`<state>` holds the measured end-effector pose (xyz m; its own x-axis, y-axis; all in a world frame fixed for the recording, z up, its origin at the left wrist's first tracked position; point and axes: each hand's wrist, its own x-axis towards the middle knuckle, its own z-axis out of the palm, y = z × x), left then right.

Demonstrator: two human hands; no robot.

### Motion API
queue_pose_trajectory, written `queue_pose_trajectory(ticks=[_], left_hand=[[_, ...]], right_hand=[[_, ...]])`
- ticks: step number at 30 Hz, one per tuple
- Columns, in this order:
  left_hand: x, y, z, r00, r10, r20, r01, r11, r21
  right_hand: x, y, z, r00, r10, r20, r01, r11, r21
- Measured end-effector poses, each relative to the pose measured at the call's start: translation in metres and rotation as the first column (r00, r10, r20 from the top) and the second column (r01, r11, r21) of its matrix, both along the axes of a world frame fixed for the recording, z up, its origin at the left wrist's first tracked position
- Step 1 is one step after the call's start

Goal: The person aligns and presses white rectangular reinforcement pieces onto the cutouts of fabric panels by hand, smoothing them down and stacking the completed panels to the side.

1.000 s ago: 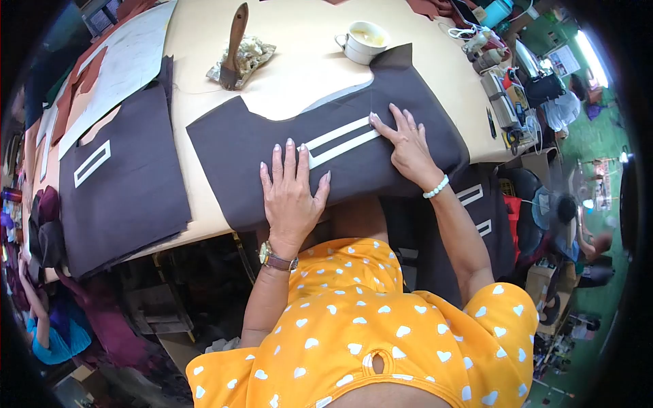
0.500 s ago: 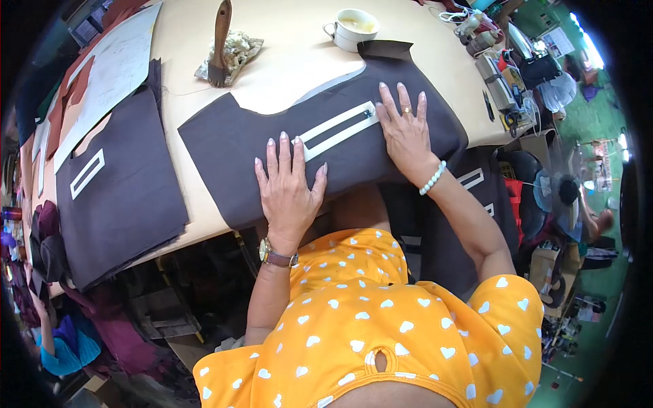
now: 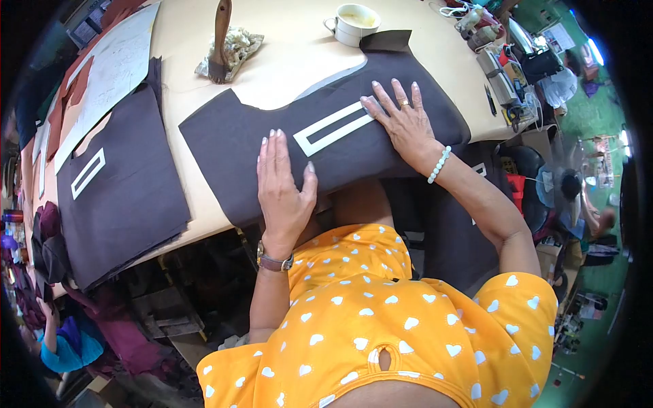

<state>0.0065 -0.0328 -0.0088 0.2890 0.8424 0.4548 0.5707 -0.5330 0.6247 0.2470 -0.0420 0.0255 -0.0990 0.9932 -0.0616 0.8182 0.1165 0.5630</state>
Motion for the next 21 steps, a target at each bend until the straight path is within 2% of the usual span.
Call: queue_pose_trajectory(ticks=[3, 6, 21], left_hand=[[-0.010, -0.001, 0.001, 0.999, 0.030, 0.013, -0.030, 1.000, -0.009], [-0.017, -0.003, 0.004, 0.997, 0.072, 0.000, -0.072, 0.997, -0.019], [-0.034, -0.003, -0.007, 0.961, 0.222, -0.163, -0.210, 0.974, 0.087]], right_hand=[[-0.010, -0.002, -0.002, 0.996, 0.028, -0.090, -0.025, 0.999, 0.027], [-0.023, -0.003, -0.003, 0.994, 0.037, -0.107, -0.035, 0.999, 0.025], [-0.092, -0.003, -0.009, 0.979, 0.181, -0.091, -0.177, 0.983, 0.053]])
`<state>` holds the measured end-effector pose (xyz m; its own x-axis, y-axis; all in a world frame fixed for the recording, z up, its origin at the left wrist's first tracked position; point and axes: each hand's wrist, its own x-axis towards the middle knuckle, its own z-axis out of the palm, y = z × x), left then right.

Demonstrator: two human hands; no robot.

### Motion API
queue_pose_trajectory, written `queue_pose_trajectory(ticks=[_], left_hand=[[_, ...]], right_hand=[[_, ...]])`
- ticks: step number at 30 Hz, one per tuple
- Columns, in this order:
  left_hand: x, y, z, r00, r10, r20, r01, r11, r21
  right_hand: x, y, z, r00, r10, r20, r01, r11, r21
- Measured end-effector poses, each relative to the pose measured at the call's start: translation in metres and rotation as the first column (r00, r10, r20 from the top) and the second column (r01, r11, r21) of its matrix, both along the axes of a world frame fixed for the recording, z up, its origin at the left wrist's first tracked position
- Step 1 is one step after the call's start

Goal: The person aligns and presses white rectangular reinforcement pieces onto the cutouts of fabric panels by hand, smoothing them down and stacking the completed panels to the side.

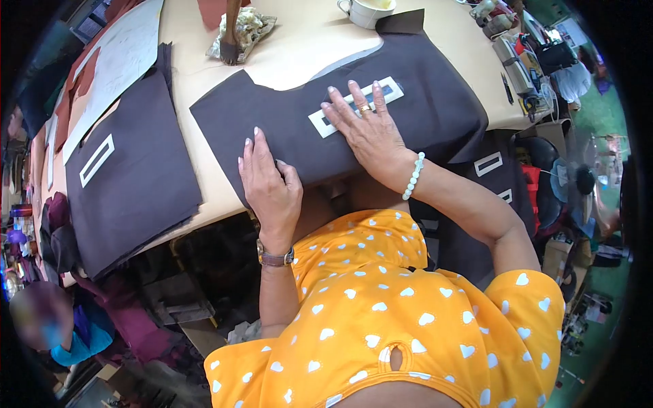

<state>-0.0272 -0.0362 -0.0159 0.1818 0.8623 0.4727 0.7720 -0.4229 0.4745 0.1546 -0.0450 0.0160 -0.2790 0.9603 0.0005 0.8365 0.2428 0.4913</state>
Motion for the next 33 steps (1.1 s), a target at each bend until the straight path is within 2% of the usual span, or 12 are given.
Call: queue_pose_trajectory(ticks=[9, 12, 15, 16, 18, 20, 22, 23, 26, 28, 30, 33], left_hand=[[0.002, 0.000, -0.005, 0.992, 0.017, -0.121, -0.011, 0.999, 0.051], [0.002, 0.000, -0.004, 0.992, 0.016, -0.128, -0.009, 0.999, 0.053], [-0.002, 0.000, 0.001, 0.995, -0.010, -0.100, 0.013, 0.999, 0.029], [-0.004, 0.001, 0.003, 0.996, -0.021, -0.082, 0.023, 1.000, 0.019], [-0.012, 0.004, 0.007, 0.988, 0.136, -0.066, -0.135, 0.991, 0.021], [-0.025, 0.007, 0.010, 0.949, 0.296, -0.105, -0.294, 0.955, 0.039], [-0.035, 0.007, 0.010, 0.877, 0.402, -0.264, -0.404, 0.914, 0.050], [-0.036, 0.007, 0.011, 0.874, 0.394, -0.285, -0.399, 0.916, 0.044], [-0.034, 0.009, 0.006, 0.893, 0.372, -0.254, -0.371, 0.927, 0.054], [-0.031, 0.009, 0.005, 0.890, 0.387, -0.241, -0.385, 0.921, 0.057], [-0.029, 0.010, 0.004, 0.893, 0.387, -0.230, -0.382, 0.922, 0.067], [-0.030, 0.011, 0.002, 0.908, 0.364, -0.209, -0.354, 0.931, 0.085]], right_hand=[[-0.003, -0.005, 0.002, 0.981, 0.097, -0.169, -0.110, 0.991, -0.071], [0.010, -0.003, -0.001, 0.916, 0.160, -0.369, -0.196, 0.979, -0.063], [0.032, 0.003, 0.011, 0.757, 0.131, -0.641, -0.361, 0.901, -0.242], [0.043, 0.009, 0.010, 0.655, 0.153, -0.740, -0.368, 0.920, -0.136], [0.074, 0.023, 0.005, 0.414, 0.215, -0.884, -0.333, 0.940, 0.072], [0.109, 0.026, 0.010, 0.407, 0.185, -0.894, -0.024, 0.981, 0.192], [0.152, 0.031, -0.006, 0.517, 0.074, -0.853, 0.281, 0.926, 0.251], [0.168, 0.031, -0.011, 0.634, 0.015, -0.773, 0.341, 0.892, 0.296], [0.139, 0.015, 0.006, 0.750, -0.035, -0.660, 0.202, 0.963, 0.179], [0.093, 0.003, -0.002, 0.654, 0.115, -0.748, 0.026, 0.984, 0.174], [0.047, -0.011, -0.001, 0.601, 0.086, -0.795, -0.040, 0.996, 0.077], [0.017, -0.011, -0.012, 0.630, 0.044, -0.775, 0.012, 0.998, 0.066]])
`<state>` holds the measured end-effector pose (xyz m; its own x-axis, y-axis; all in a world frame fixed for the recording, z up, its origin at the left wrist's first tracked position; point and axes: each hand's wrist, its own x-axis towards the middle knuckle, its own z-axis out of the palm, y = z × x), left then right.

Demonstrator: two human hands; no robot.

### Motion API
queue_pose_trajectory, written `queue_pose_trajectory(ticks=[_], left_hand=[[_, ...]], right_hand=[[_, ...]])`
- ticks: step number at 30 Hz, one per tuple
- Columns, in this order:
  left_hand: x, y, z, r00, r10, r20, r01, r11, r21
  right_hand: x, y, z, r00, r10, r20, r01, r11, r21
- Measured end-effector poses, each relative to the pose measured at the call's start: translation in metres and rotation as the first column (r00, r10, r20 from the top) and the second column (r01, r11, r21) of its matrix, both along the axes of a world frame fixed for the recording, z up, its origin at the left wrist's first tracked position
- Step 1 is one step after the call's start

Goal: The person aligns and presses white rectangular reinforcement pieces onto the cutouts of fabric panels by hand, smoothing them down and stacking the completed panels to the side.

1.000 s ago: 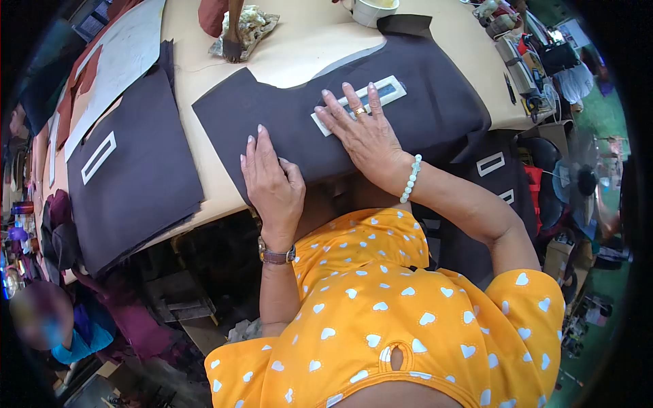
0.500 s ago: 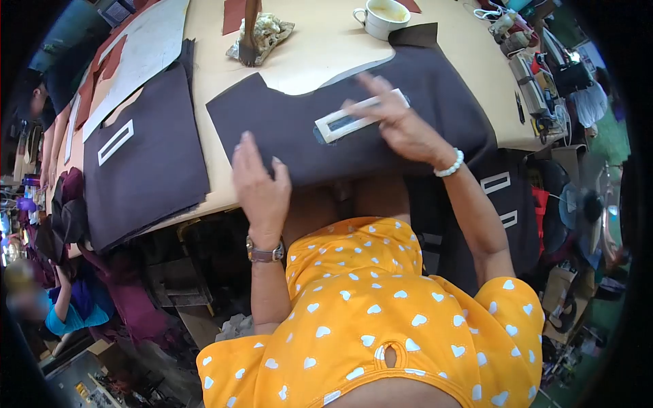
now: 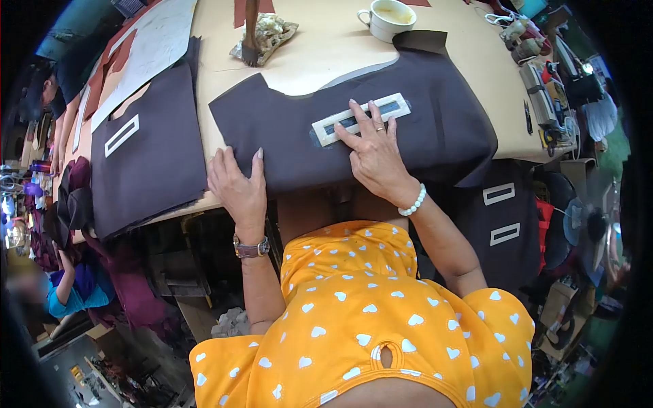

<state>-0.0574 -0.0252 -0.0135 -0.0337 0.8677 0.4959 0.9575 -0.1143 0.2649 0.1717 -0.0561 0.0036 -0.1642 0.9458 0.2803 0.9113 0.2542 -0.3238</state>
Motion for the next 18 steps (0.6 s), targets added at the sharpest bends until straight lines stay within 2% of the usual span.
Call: queue_pose_trajectory(ticks=[2, 8, 11, 14, 17, 18], left_hand=[[0.001, 0.002, -0.002, 0.999, -0.037, 0.035, 0.036, 0.999, 0.013], [0.006, 0.005, 0.000, 0.992, -0.098, 0.085, 0.093, 0.994, 0.062], [0.006, 0.006, 0.007, 0.976, -0.145, 0.163, 0.143, 0.989, 0.020], [0.004, 0.008, 0.021, 0.958, -0.045, 0.283, 0.098, 0.980, -0.174], [0.004, 0.003, 0.041, 0.954, 0.113, 0.277, -0.030, 0.957, -0.289], [-0.004, 0.004, 0.034, 0.953, 0.097, 0.286, -0.015, 0.961, -0.276]], right_hand=[[-0.009, 0.000, 0.002, 0.998, -0.041, 0.044, 0.041, 0.999, -0.012], [-0.016, -0.001, -0.004, 0.999, 0.011, 0.044, -0.011, 1.000, -0.002], [-0.014, -0.002, -0.002, 0.998, 0.063, -0.022, -0.063, 0.998, 0.007], [0.007, 0.007, 0.003, 0.967, 0.150, -0.208, -0.166, 0.984, -0.065], [0.055, 0.024, 0.010, 0.944, -0.007, -0.329, 0.080, 0.974, 0.210], [0.077, 0.029, 0.015, 0.930, -0.091, -0.356, 0.182, 0.956, 0.231]])
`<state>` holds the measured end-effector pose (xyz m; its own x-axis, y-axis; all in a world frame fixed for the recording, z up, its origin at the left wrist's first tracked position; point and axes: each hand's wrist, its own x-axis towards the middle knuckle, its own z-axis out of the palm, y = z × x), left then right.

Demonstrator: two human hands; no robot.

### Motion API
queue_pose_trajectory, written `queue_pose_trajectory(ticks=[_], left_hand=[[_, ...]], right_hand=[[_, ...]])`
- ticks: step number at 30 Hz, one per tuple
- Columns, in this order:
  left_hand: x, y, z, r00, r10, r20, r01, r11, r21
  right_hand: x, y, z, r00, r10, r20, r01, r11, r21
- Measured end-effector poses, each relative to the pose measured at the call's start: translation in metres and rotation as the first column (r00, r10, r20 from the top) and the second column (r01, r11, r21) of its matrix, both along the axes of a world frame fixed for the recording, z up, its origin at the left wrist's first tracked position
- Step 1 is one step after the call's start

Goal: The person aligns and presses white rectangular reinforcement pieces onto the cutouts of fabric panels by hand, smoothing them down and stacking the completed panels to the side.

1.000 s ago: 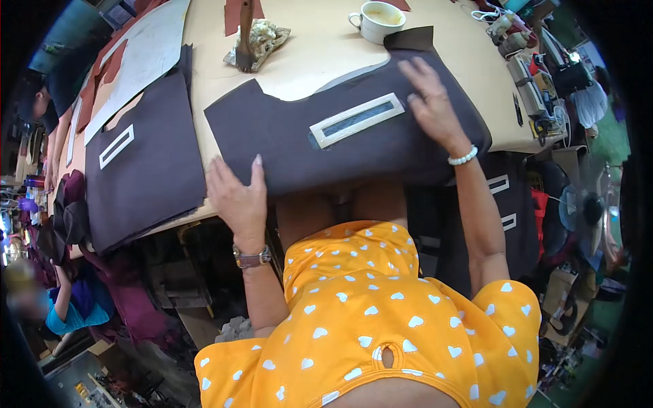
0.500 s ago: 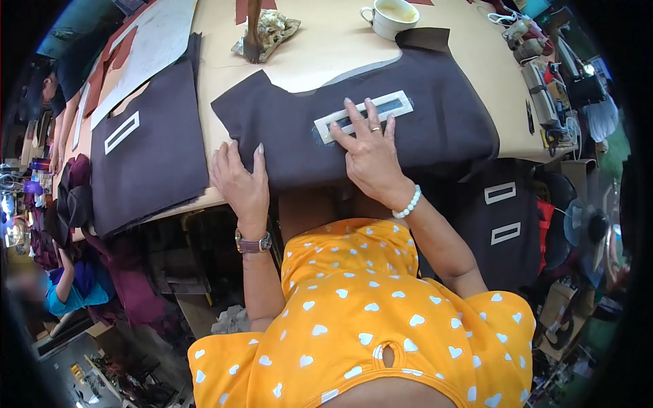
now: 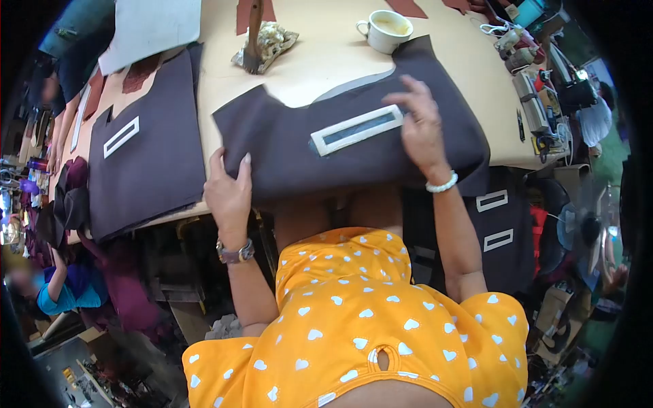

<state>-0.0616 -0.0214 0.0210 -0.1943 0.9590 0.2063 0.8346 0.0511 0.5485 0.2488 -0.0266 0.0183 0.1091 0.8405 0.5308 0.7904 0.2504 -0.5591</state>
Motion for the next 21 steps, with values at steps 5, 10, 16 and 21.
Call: queue_pose_trajectory(ticks=[5, 10, 16, 21], left_hand=[[-0.005, 0.005, -0.012, 0.869, -0.266, 0.418, 0.209, 0.962, 0.177], [-0.001, 0.012, -0.009, 0.783, -0.340, 0.521, 0.321, 0.938, 0.131], [-0.014, 0.016, -0.016, 0.797, -0.278, 0.536, 0.274, 0.958, 0.088], [-0.004, -0.002, 0.017, 0.671, -0.251, 0.697, 0.151, 0.967, 0.203]], right_hand=[[0.096, 0.022, -0.008, 0.774, -0.573, 0.271, 0.619, 0.775, -0.130], [0.116, 0.051, -0.002, 0.844, -0.524, 0.113, 0.515, 0.733, -0.444], [0.121, 0.046, 0.000, 0.900, -0.435, -0.024, 0.424, 0.887, -0.185], [0.115, -0.032, 0.025, 0.868, -0.419, -0.267, 0.417, 0.906, -0.066]])
